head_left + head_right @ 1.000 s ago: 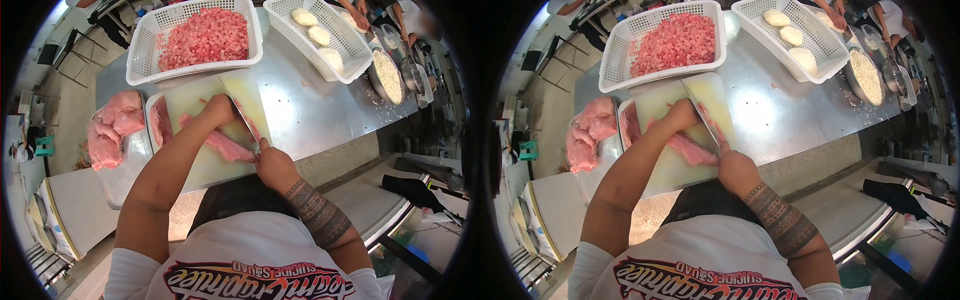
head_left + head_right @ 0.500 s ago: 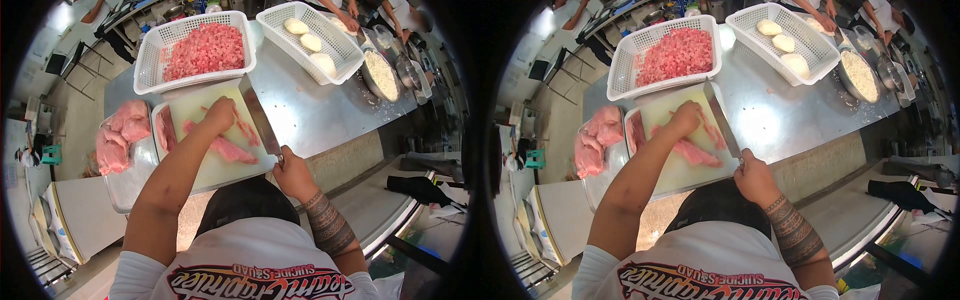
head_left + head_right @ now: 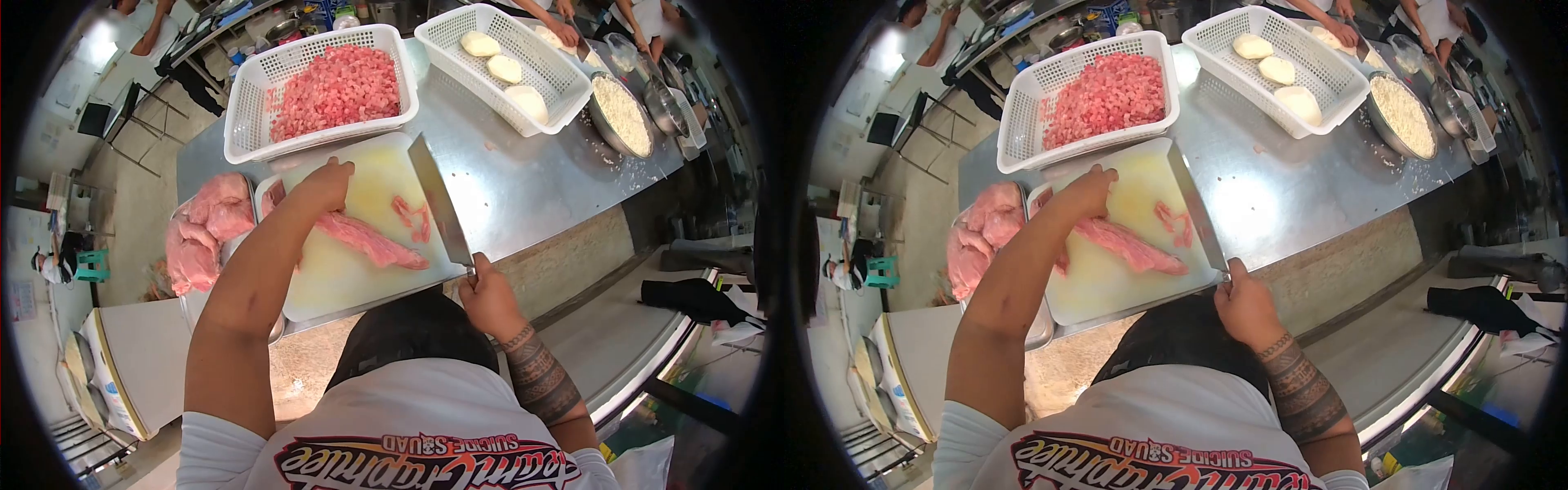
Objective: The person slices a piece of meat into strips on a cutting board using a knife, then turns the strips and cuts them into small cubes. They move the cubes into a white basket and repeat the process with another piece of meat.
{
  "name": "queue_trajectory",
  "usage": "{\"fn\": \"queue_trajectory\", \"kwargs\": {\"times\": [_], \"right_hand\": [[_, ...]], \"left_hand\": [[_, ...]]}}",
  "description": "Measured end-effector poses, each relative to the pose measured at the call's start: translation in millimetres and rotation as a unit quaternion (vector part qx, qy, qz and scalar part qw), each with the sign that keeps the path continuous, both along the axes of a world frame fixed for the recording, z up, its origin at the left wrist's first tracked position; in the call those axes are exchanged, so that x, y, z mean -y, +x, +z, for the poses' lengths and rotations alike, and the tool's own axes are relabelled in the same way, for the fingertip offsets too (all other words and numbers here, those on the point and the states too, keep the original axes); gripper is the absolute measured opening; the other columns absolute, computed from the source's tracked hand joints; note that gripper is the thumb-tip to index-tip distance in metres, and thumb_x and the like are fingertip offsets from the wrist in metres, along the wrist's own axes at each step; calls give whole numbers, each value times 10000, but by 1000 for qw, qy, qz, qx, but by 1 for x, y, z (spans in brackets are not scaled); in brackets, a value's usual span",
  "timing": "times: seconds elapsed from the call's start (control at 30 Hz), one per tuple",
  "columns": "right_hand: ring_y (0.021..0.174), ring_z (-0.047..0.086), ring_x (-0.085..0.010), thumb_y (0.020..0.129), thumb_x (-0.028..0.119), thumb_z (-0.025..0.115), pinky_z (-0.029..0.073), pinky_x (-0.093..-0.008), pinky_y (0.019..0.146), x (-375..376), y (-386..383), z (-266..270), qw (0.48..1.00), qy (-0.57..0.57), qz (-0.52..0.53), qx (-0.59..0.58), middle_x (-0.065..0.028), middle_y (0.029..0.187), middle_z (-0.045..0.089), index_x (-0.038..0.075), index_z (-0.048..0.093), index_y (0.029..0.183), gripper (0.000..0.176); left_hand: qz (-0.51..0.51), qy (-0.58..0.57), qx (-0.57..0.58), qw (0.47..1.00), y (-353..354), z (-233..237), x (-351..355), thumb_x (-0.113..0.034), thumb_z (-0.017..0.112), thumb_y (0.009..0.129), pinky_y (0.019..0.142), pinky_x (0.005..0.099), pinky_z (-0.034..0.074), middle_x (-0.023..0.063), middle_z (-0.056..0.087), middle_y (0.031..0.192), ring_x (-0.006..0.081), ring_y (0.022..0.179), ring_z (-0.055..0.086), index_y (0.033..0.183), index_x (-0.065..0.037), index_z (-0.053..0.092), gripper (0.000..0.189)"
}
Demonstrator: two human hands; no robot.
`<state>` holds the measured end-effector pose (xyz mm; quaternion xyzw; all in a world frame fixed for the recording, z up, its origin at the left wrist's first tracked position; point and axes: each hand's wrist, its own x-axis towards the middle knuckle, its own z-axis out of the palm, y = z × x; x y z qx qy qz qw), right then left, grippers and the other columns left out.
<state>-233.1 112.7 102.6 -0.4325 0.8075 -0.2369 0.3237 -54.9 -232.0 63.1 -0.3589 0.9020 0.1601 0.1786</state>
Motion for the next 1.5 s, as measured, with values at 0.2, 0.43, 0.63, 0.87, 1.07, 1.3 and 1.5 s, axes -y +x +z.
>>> {"fn": "queue_trajectory", "kwargs": {"times": [0.2,0.43,0.63,0.87,1.07,1.3,1.5], "right_hand": [[838,695,-494,934,106,666,555,-565,745,-9,-8,-8,1000,15,1,-22,-264,837,701,-22,541,1056,217],[819,684,-496,923,87,681,540,-545,726,-12,8,-14,999,9,-32,4,-264,807,670,-42,540,1061,235],[841,701,-486,937,106,672,557,-569,753,-10,6,-13,999,27,-41,22,-262,825,707,-24,524,1067,236],[843,699,-487,946,113,668,554,-573,751,-8,14,-9,999,35,-39,2,-249,826,710,-7,522,1093,239],[845,695,-489,940,124,671,550,-568,749,-7,11,-14,999,22,-31,-30,-255,815,699,-2,537,1068,224],[835,688,-478,929,116,689,540,-531,742,-5,18,-11,997,13,-81,9,-260,813,676,-26,553,1063,238],[887,701,-484,945,129,685,556,-537,782,-12,37,-9,995,20,-101,-2,-274,872,709,-29,565,1099,251]], "left_hand": [[-134,55,11,989,-5,-18,9,-66,914,702,927,477,545,187,649,1133,398,1114,660,1129,-48,612,523],[-239,131,-7,962,-21,-3,-4,-98,825,788,907,477,544,173,673,1100,396,1059,668,1046,-41,658,313],[-269,113,-87,953,-35,-18,-12,-119,763,852,908,490,538,144,661,1088,386,1035,663,1053,-50,683,227],[-395,129,-162,895,-37,-37,-17,-78,654,892,929,442,553,123,676,1101,333,1064,680,1036,-69,740,168],[-472,48,-268,839,-66,-10,-53,-158,696,911,906,393,570,54,651,1149,273,1077,640,1086,-122,738,184],[-517,42,-195,832,-68,-25,-48,-176,663,909,925,402,574,48,653,1155,279,1120,629,1135,-118,753,250],[-362,-29,-160,918,-58,-35,-43,-163,633,963,892,450,578,86,675,1108,302,1102,651,1080,-113,759,178]]}}
